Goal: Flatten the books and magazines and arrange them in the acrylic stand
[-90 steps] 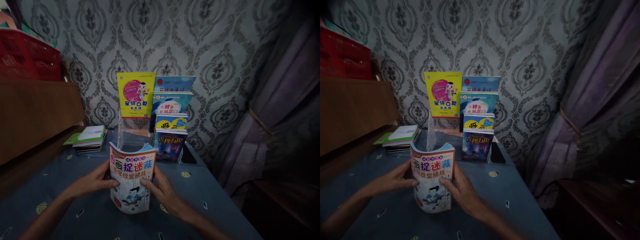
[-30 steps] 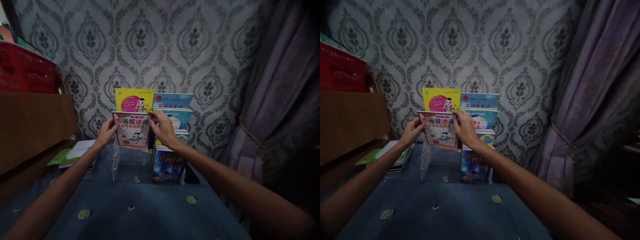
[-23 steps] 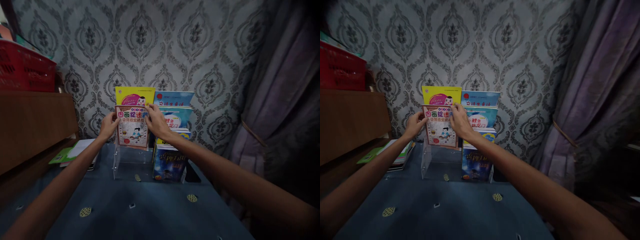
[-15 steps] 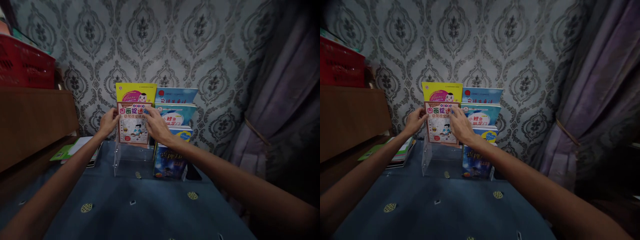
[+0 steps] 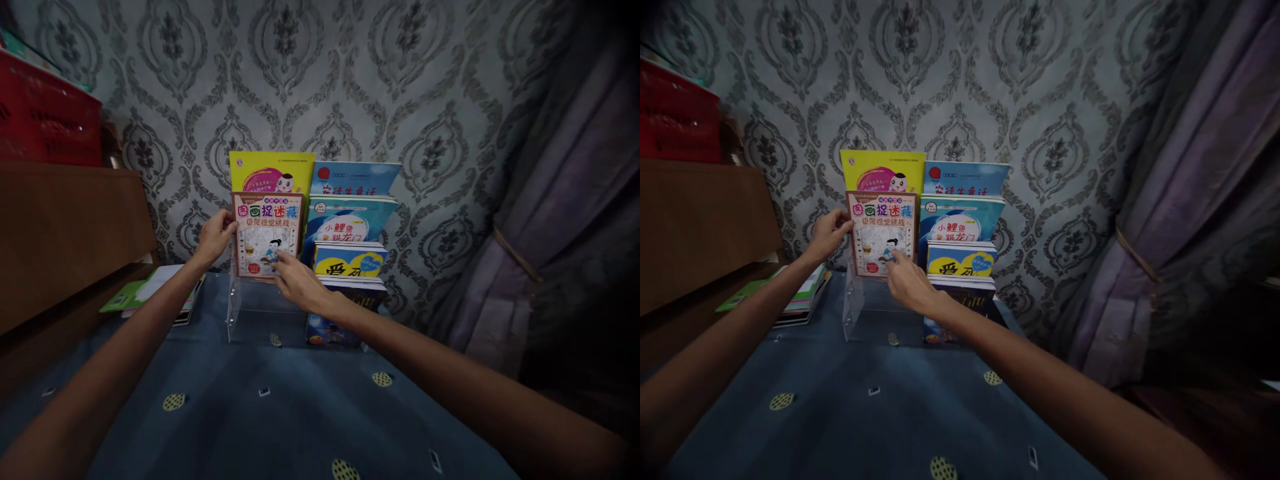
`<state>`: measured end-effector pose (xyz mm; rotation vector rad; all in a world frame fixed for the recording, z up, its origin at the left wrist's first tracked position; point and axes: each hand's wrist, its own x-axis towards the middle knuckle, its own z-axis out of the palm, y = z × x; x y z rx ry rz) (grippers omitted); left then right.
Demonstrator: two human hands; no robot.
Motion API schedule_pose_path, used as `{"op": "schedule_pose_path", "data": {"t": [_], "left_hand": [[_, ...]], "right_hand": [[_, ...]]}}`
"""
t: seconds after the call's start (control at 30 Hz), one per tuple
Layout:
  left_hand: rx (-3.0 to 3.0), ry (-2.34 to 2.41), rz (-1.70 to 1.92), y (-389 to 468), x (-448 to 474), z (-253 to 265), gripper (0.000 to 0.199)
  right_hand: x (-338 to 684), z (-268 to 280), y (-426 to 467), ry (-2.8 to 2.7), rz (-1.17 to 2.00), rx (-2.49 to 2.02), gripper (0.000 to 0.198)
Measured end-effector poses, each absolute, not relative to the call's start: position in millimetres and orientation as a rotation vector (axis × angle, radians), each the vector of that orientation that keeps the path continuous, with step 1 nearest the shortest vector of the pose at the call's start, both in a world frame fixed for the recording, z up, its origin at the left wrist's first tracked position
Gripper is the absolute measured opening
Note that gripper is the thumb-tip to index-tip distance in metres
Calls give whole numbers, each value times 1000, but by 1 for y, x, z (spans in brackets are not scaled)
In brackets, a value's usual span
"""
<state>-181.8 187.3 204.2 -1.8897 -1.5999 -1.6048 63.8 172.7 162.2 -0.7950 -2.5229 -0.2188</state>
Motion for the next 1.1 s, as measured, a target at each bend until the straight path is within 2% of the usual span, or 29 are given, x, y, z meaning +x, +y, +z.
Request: {"op": "schedule_pose_path", "data": {"t": [0.33,1.1], "left_hand": [[-1972,-1624,-1495,189,-187,193,9],[-1954,-1611,-1493,184,-187,182,29]], "right_hand": [[64,141,185,-2476,-147,-738,32],[70,129,177,-2448,-53,-684,32]]}}
